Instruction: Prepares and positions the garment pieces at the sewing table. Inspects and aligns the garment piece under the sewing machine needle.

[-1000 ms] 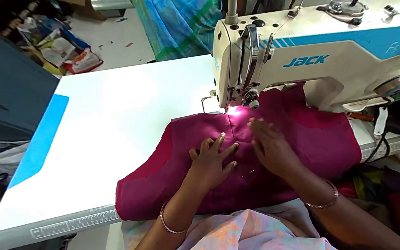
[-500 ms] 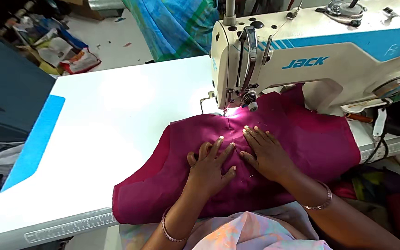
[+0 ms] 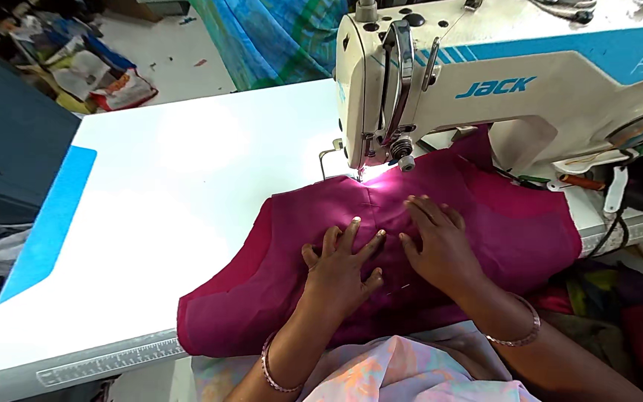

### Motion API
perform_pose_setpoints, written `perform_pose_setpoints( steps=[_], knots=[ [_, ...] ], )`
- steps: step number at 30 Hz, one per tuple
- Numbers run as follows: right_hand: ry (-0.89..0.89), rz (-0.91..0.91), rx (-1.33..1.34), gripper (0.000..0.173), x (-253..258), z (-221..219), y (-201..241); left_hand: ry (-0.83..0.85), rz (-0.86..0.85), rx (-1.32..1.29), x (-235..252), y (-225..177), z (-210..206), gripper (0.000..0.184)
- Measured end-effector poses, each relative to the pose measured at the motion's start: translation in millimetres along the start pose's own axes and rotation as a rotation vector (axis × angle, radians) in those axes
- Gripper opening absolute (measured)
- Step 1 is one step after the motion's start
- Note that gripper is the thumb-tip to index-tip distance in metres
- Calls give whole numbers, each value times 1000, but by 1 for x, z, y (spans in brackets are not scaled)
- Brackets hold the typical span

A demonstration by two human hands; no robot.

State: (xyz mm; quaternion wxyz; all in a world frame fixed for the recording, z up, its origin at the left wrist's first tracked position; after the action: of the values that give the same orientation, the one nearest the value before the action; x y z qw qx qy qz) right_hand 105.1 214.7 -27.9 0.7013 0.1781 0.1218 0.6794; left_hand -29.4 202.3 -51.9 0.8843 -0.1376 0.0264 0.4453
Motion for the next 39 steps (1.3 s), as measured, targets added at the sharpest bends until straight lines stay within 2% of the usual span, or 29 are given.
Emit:
perform_pose_setpoints(
  steps=[2,3,7,11,13,17,21,31,34,37,39],
  knots=[
    [-23,136,224,30,2,0,8,10,-15,13,0,-1,-1,55],
    [24,136,315,25,5,-6,5,28,-17,14,0,-1,-2,54],
    [143,-31,407,21,15,-10,-9,50,-40,-17,-3,3,-7,53],
    [189,-92,423,23,17,-10,-11,-139,-88,-36,-9,10,-5,60],
    [189,-100,423,25,17,-9,-11,-172,-100,-38,-11,11,-5,59],
    [196,-106,427,25,17,-9,-12,-106,-55,-49,-8,7,-2,55],
    [187,-106,446,25,17,-9,-13,-41,8,-33,-4,-1,-2,59],
    [189,-101,458,26,17,-9,-14,-12,17,-22,-4,-3,-5,59],
    [174,-12,385,37,15,-11,-10,-32,11,-7,-5,-1,-8,58],
    [104,140,304,41,7,-13,-3,-205,-35,55,-9,-3,-5,60],
    [71,190,266,44,2,-15,0,-228,-37,72,-10,-4,-5,64]
  ],
)
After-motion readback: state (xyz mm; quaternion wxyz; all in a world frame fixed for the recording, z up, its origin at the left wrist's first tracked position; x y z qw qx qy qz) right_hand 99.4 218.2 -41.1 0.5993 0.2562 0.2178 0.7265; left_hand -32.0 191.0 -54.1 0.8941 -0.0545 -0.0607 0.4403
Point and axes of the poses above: each hand's wrist, its own x-axis towards the middle knuckle, its own z-axis out of the back of the hand, y = z × x, the point moved 10 cm from there along x, towards the middle knuckle, and after that the axes turned 13 degrees about -z, right-handed, at the moved point
